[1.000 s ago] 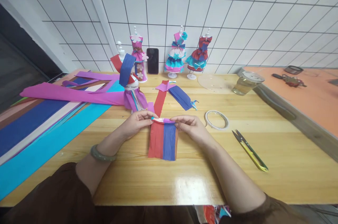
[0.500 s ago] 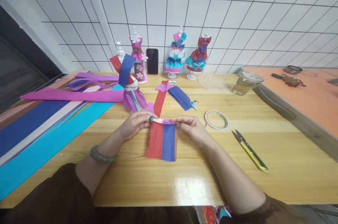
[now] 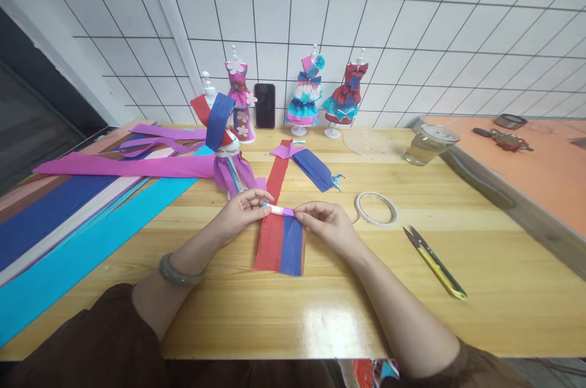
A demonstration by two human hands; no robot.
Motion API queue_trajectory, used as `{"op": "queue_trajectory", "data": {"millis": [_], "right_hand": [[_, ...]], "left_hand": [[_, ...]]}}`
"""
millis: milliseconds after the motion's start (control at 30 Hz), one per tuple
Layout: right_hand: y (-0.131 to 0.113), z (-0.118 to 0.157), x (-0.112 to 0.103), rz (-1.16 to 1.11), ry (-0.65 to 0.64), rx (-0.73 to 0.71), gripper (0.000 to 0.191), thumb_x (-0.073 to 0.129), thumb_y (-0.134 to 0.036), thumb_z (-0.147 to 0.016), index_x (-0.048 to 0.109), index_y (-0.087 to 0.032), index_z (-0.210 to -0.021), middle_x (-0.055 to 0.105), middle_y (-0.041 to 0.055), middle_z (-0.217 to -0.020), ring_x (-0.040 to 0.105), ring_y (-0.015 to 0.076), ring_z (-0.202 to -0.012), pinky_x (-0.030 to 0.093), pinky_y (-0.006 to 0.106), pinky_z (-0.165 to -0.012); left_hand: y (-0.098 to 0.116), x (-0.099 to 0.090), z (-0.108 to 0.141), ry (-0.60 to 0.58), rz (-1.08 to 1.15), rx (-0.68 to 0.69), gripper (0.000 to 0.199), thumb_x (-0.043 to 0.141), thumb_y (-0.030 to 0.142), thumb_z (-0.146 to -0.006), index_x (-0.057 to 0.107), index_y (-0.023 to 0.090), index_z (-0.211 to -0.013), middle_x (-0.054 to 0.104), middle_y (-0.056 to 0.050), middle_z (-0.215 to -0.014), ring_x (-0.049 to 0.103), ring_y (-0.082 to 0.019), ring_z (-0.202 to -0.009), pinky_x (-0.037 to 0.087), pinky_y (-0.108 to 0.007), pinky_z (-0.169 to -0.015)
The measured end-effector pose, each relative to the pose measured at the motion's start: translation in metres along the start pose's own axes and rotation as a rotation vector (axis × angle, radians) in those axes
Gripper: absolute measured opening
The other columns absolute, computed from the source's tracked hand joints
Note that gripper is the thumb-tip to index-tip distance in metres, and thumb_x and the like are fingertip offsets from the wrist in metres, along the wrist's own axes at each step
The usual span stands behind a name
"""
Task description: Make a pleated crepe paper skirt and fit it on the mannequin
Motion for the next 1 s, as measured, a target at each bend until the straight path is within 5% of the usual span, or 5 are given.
{"op": "queue_trajectory", "data": {"millis": [1000], "right_hand": [[-0.0026,-0.0009,-0.0011,0.081,0.054,-0.1,0.025,0.066,-0.033,-0.067,0.062,-0.018,-0.087,0.064,0.0027,-0.075,0.058,0.0154,-0.069,0.047,0.029,-0.066]], "left_hand": [[-0.0089,-0.0041,0.0011,0.038,-0.084,-0.126,0.031,0.066,0.02,-0.062,0.061,0.014,-0.091,0.064,-0.002,-0.076,0.057,-0.011,-0.067,0.044,-0.023,-0.065]]}}
Point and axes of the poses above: each hand's wrist, its own z-axis away from the middle knuckle, its own x-axis out of the palm, y = z × x, the point moved 8 cm from there along -z, towards the middle knuckle
